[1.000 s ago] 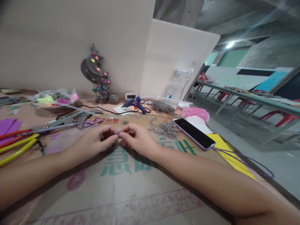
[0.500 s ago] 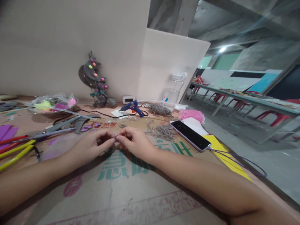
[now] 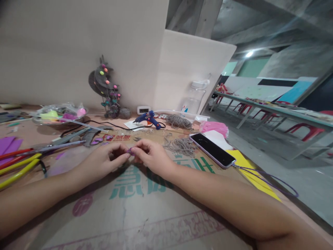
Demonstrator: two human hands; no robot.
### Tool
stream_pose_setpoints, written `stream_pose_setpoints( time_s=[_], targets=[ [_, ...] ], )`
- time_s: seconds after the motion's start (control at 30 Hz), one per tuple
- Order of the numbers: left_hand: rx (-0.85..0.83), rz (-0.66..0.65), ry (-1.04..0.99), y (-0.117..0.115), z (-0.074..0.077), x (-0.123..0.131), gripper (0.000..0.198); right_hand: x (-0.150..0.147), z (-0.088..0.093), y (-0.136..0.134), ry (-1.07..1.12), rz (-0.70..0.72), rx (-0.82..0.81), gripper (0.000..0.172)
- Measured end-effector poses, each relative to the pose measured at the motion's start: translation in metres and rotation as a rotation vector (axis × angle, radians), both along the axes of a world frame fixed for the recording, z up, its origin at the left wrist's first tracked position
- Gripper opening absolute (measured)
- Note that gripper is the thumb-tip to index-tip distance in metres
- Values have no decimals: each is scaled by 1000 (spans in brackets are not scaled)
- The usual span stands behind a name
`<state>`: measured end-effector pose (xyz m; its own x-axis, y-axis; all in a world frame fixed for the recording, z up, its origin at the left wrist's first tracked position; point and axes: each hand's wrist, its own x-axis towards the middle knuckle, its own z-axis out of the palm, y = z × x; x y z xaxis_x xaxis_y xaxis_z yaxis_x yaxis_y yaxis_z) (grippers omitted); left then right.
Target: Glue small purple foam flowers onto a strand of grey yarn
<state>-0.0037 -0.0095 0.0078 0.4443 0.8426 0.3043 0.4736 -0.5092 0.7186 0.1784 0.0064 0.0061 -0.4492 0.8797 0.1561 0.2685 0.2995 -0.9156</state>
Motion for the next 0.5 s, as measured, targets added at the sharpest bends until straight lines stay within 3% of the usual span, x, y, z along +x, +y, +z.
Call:
stream_pose_setpoints(
  time_s=[0.5],
  targets=[
    [-1, 23, 27, 2, -2, -1, 15, 0, -1, 1, 26, -17, 6, 19]
  ],
)
